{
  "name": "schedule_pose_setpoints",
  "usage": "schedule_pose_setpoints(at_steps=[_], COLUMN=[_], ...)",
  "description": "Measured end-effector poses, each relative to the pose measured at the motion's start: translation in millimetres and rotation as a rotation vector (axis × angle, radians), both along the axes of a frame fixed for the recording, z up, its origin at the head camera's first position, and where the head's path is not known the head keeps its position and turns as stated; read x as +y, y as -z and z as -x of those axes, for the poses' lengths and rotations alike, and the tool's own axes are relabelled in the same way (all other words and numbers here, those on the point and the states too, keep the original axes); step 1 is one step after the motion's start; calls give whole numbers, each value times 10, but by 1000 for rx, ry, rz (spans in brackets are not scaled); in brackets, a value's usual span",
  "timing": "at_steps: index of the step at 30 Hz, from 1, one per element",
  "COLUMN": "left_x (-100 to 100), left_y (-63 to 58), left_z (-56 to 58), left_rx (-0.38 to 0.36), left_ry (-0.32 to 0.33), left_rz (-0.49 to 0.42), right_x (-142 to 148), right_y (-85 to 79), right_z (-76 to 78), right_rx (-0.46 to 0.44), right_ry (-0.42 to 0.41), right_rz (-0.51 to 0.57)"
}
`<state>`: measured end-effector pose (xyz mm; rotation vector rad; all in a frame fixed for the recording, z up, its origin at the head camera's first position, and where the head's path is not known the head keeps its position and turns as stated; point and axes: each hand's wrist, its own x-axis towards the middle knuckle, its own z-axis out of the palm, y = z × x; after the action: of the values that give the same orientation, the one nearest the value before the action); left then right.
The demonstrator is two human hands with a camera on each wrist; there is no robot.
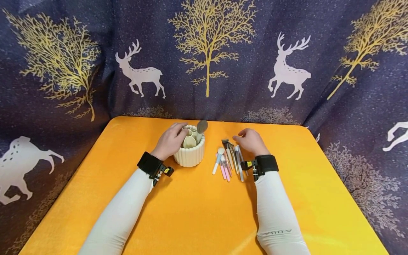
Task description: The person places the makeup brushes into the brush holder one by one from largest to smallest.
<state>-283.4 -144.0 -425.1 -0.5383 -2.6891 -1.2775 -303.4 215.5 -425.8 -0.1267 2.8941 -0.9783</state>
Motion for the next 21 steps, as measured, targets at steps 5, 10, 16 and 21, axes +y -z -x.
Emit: schedule_pose_setpoints(at_steps=[5,10,16,21], left_x=[0,-9,-16,-4], left_y=[7,6,32,45], left_z=[20,28,37,31], left_rx=[3,8,19,21], left_ry=[-1,-2,-3,-6], left_rz=[3,-1,1,1], right_x=[47,85,157,213], right_y=[1,-1,8,32], right_z=[6,16,-12,-51], right_rx=[-62,-123,-219,-268], right_ry=[-23,-33,-79,-104], right_rz=[-63,-62,-52,-29])
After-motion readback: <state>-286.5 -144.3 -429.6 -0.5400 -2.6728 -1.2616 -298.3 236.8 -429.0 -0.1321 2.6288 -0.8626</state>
